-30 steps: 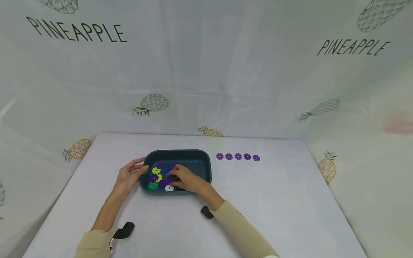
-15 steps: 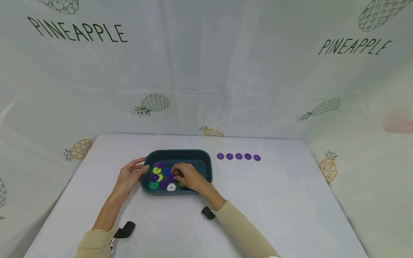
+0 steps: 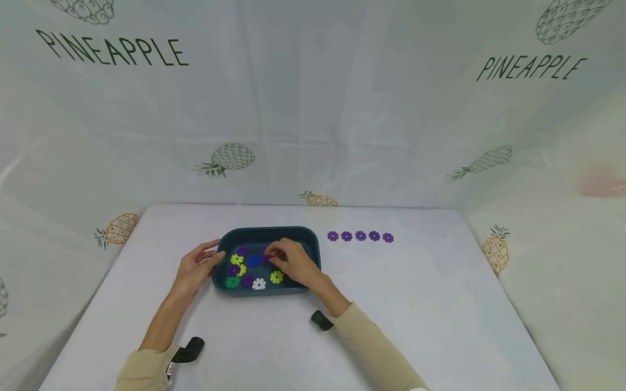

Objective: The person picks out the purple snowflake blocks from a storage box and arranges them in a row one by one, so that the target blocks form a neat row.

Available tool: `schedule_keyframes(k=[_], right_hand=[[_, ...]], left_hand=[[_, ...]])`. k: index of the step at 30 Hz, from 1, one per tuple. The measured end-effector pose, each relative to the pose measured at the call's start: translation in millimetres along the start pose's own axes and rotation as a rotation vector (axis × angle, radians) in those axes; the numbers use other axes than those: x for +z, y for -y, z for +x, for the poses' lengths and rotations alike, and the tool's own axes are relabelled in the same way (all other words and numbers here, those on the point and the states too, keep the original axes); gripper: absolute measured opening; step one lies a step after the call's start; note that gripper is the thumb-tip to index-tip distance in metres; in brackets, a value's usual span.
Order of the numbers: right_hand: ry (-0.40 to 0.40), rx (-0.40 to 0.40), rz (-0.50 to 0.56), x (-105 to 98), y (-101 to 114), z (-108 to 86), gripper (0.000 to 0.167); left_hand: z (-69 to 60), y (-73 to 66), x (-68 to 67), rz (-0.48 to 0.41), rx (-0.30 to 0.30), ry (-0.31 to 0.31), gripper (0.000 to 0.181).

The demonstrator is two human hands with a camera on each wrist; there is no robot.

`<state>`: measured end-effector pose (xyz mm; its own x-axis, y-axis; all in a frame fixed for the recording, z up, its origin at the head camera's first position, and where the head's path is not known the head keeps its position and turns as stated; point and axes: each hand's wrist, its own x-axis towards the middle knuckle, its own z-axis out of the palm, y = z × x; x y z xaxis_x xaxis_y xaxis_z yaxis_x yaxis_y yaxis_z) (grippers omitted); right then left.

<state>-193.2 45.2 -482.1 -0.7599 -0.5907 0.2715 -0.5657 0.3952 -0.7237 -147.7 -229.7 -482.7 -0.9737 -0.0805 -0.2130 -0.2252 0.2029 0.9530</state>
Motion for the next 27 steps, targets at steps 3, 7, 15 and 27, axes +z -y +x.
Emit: schedule_keyframes(k=[3, 7, 15, 27], right_hand=[[-0.032, -0.005, -0.009, -6.4, -3.5, -2.7, 0.014], [-0.088, -0.02, 0.014, -17.8, -7.1, -6.5, 0.016], [-0.184, -0.011, 0.017, -37.5, -18.6, -15.9, 0.016], [-0.294, 0.083, 0.053, -63.9, -32.0, -33.1, 0.017]], left_hand=[[0.5, 0.0, -0.2, 0.006, 0.002, 0.002, 0.06], [1.2, -2.1, -1.5, 0.024, -0.001, -0.003, 0.061], [3.8, -3.4, 1.7, 0.022, 0.0, 0.001, 0.061], [1.1, -1.4, 1.0, 0.01, -0.02, 0.005, 0.063]])
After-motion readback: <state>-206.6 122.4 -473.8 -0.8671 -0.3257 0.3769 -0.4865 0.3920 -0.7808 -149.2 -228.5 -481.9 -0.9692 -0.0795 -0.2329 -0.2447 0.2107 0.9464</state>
